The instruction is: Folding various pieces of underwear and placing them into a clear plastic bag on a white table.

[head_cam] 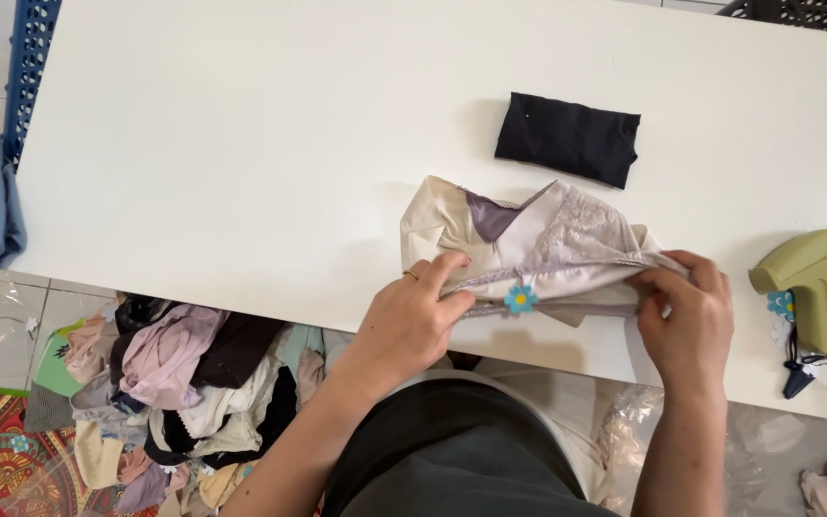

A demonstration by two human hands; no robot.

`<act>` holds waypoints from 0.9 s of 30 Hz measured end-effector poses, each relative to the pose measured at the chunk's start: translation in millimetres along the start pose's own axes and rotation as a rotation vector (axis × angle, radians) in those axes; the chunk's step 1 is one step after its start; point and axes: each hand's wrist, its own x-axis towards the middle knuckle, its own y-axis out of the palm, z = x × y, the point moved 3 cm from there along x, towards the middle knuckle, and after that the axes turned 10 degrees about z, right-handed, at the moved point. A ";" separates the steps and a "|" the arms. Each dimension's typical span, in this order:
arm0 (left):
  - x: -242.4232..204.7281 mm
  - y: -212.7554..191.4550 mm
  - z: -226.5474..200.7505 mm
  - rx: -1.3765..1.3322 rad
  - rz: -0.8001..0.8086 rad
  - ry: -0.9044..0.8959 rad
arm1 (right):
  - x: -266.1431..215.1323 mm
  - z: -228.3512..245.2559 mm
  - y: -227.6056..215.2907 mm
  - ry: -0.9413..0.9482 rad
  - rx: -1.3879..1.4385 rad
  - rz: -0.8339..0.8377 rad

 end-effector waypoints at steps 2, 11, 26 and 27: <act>-0.4 -2.2 -2.1 0.079 0.058 0.018 | 1.3 2.6 -5.4 0.022 0.002 -0.076; 73.0 0.8 1.9 -0.334 -0.001 0.139 | -11.6 30.3 -59.4 0.014 0.194 -0.290; 141.4 35.2 75.1 0.228 0.207 -0.362 | -49.5 26.2 -75.4 -0.144 0.113 -0.332; 129.8 26.2 84.5 0.215 0.170 -0.445 | -45.4 34.9 -77.4 -0.130 0.114 -0.317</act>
